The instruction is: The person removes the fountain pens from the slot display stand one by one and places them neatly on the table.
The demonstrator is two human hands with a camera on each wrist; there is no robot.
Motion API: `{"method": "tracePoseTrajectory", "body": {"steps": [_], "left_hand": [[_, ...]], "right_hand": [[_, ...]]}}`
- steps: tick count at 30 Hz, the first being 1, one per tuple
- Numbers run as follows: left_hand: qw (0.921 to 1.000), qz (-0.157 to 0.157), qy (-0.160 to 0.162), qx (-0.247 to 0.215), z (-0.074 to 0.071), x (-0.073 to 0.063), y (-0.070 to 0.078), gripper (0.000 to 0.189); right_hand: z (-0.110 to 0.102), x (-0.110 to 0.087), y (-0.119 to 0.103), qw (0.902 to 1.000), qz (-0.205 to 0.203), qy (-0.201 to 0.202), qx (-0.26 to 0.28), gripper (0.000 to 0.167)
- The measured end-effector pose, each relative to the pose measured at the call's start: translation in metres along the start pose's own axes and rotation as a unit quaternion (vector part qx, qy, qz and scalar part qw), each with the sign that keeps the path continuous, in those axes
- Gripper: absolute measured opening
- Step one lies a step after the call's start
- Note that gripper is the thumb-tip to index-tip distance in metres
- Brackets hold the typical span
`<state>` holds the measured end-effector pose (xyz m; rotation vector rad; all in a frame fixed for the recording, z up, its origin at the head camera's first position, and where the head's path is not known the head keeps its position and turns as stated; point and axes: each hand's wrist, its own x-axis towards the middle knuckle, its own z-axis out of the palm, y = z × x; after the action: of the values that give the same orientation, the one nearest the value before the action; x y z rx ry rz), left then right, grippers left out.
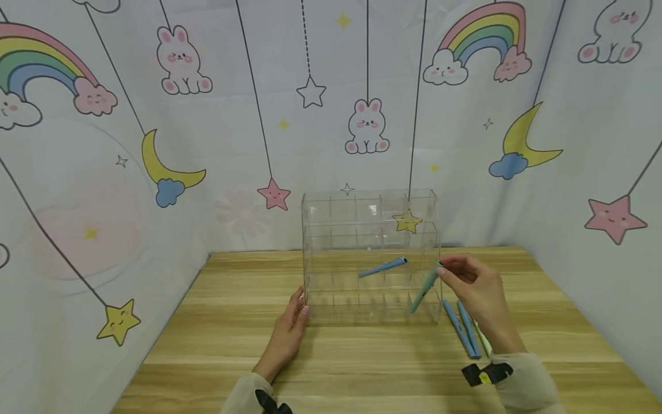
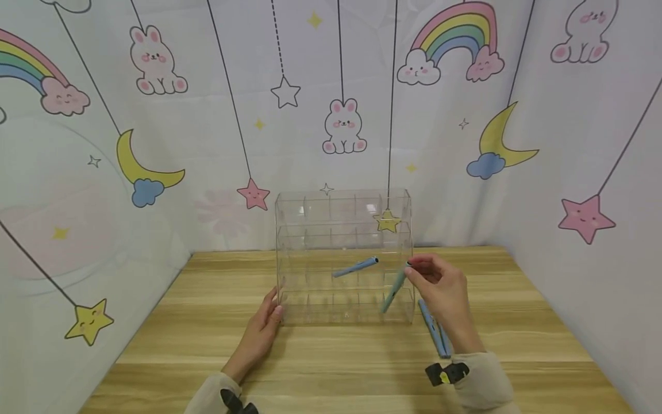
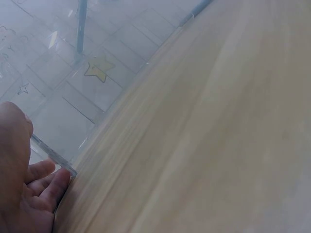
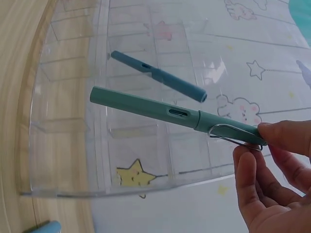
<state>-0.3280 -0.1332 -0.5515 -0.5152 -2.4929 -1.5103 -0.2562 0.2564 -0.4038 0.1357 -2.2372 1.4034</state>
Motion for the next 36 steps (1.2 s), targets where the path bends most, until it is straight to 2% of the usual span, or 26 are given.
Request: {"method": "tracePoseTrajectory", "body": {"steps": [13, 19, 22, 36], "left_hand": [[1.0, 0.001, 0.0, -0.007, -0.001, -0.001, 0.0, 0.054], [1.0, -0.001, 0.002, -0.007, 0.0, -0.001, 0.001, 0.053], [1.0, -0.001, 0.001, -0.003, 0.0, -0.001, 0.001, 0.054], [1.0, -0.001, 0.0, -0.002, 0.0, 0.0, 0.0, 0.054]], "right_hand": [[-0.028, -0.006, 0.015, 0.9984, 0.044, 0.032, -0.016, 0.036], [-0.04, -0.004, 0.023, 0.9978, 0.035, 0.045, -0.035, 0.035], [-0.047, -0.003, 0.03, 0.9976, 0.033, 0.049, -0.036, 0.035], [-0.074, 0.008, 0.069, 0.9938, 0.071, 0.043, -0.074, 0.044]]}}
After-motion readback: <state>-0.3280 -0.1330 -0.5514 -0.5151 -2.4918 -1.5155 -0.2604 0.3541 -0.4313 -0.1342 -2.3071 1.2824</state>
